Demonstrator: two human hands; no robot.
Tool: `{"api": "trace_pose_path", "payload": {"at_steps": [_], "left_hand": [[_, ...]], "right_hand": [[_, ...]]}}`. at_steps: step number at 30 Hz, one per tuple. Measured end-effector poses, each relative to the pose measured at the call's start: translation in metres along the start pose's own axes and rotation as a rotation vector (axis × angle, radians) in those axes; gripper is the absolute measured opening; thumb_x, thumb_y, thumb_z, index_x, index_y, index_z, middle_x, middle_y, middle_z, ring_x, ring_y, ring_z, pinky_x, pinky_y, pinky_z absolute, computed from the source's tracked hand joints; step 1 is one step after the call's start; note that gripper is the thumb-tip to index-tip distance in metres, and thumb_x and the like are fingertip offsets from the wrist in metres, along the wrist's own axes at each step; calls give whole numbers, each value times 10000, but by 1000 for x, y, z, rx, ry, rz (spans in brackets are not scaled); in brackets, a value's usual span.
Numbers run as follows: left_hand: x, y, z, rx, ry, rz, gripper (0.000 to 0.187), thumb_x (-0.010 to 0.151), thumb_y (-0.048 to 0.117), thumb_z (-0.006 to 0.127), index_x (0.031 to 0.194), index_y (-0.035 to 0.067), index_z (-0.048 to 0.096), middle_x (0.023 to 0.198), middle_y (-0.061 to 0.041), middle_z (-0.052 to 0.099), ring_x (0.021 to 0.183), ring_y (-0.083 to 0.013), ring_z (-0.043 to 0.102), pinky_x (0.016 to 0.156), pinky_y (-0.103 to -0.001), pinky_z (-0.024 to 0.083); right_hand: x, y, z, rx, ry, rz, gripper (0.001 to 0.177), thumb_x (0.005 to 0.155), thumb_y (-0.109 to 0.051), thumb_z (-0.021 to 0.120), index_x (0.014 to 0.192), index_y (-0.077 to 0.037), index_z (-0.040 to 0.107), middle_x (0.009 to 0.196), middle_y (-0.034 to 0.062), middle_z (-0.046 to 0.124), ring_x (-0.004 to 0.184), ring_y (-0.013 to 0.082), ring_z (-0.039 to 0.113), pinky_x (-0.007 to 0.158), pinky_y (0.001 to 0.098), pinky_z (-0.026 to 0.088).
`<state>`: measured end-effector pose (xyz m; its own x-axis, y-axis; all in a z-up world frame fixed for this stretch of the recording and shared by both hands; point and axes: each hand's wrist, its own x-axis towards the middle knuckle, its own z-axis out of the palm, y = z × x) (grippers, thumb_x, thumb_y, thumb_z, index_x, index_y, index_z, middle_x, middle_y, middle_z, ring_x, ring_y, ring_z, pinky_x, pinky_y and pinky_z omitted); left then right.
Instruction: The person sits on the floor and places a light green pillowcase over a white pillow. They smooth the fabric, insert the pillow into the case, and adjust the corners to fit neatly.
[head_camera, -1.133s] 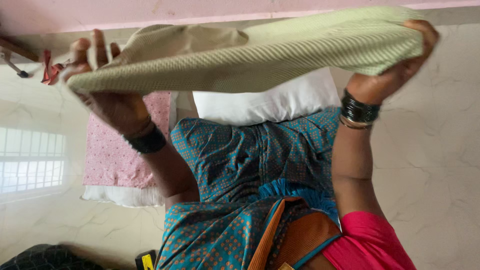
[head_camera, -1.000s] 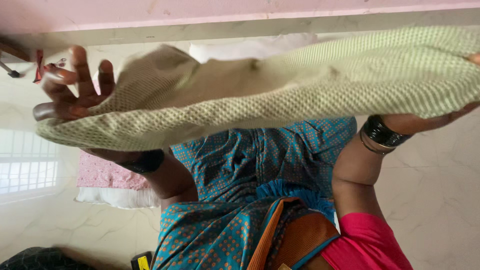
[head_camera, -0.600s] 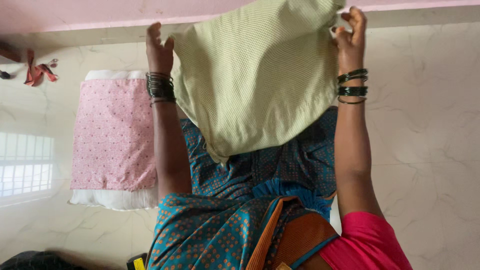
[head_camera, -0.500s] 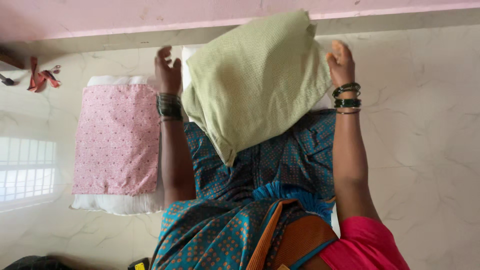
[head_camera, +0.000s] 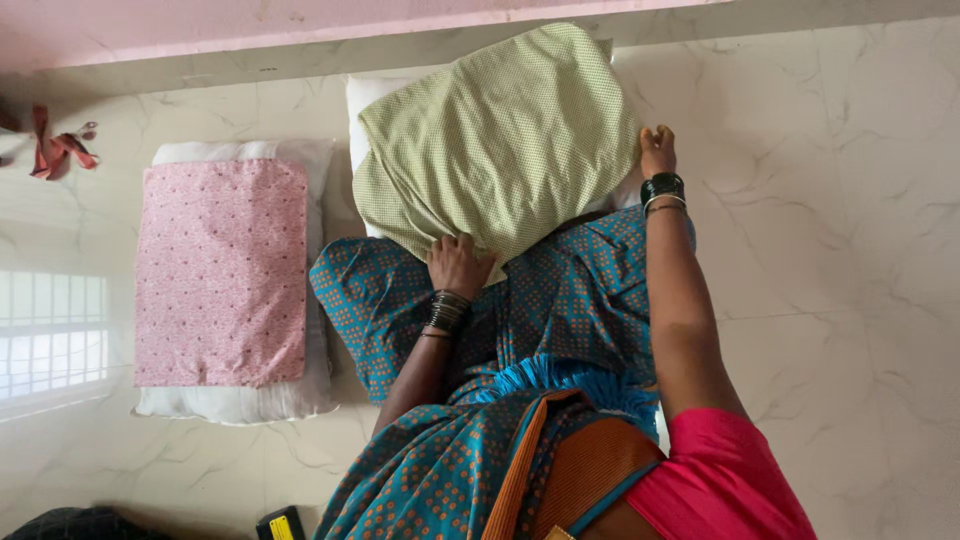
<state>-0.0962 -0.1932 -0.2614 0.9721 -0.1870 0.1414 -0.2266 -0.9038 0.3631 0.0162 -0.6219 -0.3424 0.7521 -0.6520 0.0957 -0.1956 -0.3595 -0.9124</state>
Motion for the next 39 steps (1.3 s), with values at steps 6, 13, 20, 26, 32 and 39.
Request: {"api": "trace_pose_path", "payload": {"at_steps": [6,13,20,26,32,39], "left_hand": [[-1,-6,-17,-154,182,107,156,847,253,743,921,121,707,1021,-154,620,982,-349,540,843,-503,462],[32,-55,-94,-1054,285,-49,96,1145,181,528,1106,94,522,918,-1,512,792,-87,465,716,-246,465],[13,-69,-183,-1432,556,44,128,1208,216,485,1160,98,470,1032,-8,498,912,-86,460,849,-241,449],[13,-105,-257,-1147,827,159,98,1170,99,544,1165,111,447,1024,-50,536,823,-125,518,762,-292,523],[137,-126,-227,-1483,273,102,144,1151,41,567,1252,84,473,982,-64,656,845,-102,604,719,-228,485],[190,-119,-265,-1228,536,451,127,1210,-7,592,1271,35,488,1031,-5,544,883,-62,457,792,-190,382]], "right_hand": [[5,1,-3,316,-88,-43,401,935,-202,782,1261,-2,661,1143,108,705,1038,220,657,944,360,536],[-17,-9,-67,975,-48,-59,264,990,-69,751,1189,-54,577,1073,34,618,971,144,568,894,331,540],[-66,-135,-157,888,9,-356,145,995,79,752,1015,-29,657,1050,118,708,997,191,653,971,314,537],[-117,-279,-232,756,61,-826,306,798,105,513,1030,-57,630,1053,65,674,807,133,639,720,288,562],[-19,-240,-167,467,-80,-581,214,1028,144,573,1109,33,738,1051,49,715,822,92,580,765,234,523],[28,-264,-173,723,47,-676,155,1032,106,657,946,-12,604,932,20,612,792,115,532,704,257,439]]}}
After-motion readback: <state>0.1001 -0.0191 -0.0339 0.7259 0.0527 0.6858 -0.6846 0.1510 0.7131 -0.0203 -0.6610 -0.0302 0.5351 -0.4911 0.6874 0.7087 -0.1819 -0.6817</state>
